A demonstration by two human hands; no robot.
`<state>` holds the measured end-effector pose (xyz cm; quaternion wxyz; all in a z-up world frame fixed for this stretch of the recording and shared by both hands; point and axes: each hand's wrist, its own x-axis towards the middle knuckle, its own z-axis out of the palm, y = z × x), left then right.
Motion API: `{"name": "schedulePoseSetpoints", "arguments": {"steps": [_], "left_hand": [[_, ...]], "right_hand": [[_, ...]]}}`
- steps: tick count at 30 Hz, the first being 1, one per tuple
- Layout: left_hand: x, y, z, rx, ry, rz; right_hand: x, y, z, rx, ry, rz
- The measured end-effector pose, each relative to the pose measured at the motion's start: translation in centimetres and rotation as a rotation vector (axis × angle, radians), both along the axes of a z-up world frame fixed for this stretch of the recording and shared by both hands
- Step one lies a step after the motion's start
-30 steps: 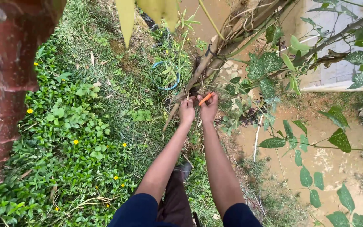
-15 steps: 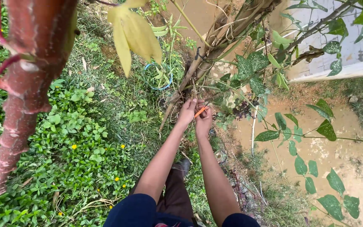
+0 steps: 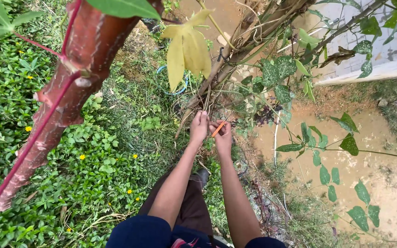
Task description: The person is harvesting long green beans from a climbing vine using scissors and placing them in a bucket.
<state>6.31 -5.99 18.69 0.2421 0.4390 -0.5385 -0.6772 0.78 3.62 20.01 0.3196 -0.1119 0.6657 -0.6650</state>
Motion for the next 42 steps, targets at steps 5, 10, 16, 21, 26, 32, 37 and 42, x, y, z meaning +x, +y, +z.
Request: {"name": "schedulePoseSetpoints", "arguments": {"steps": [5, 10, 16, 21, 26, 32, 37, 42], "left_hand": [[1.1, 1.0, -0.6, -0.32, -0.202, -0.117], [7.4, 5.6, -5.5, -0.428, -0.451, -0.324], [9.5, 8.0, -4.3, -0.354, -0.305, -0.39], [12.2, 6.4, -5.0, -0.262, -0.326, -0.397], [13.5, 3.2, -6.6, 0.106, -0.087, -0.03], [11.0, 4.2, -8.1, 0.674, 0.219, 0.51], [11.6, 5.3, -11.3, 0.962, 0.423, 0.585], [13.2, 3.8, -12.6, 1.158, 0.419, 0.221]], "right_hand": [[-2.8, -1.6, 3.1, 0.151, -0.014, 0.039], [-4.8, -4.3, 0.3, 0.126, 0.018, 0.121], [-3.5, -5.1, 0.5, 0.628, 0.403, 0.32], [-3.6, -2.6, -8.8, 0.143, 0.019, 0.166], [1.5, 1.1, -7.7, 0.437, -0.116, 0.195], [5.4, 3.1, -11.5, 0.446, -0.511, 0.131], [4.3, 0.8, -12.6, 0.468, -0.655, 0.042], [2.4, -1.7, -14.8, 0.145, -0.968, -0.185]]}}
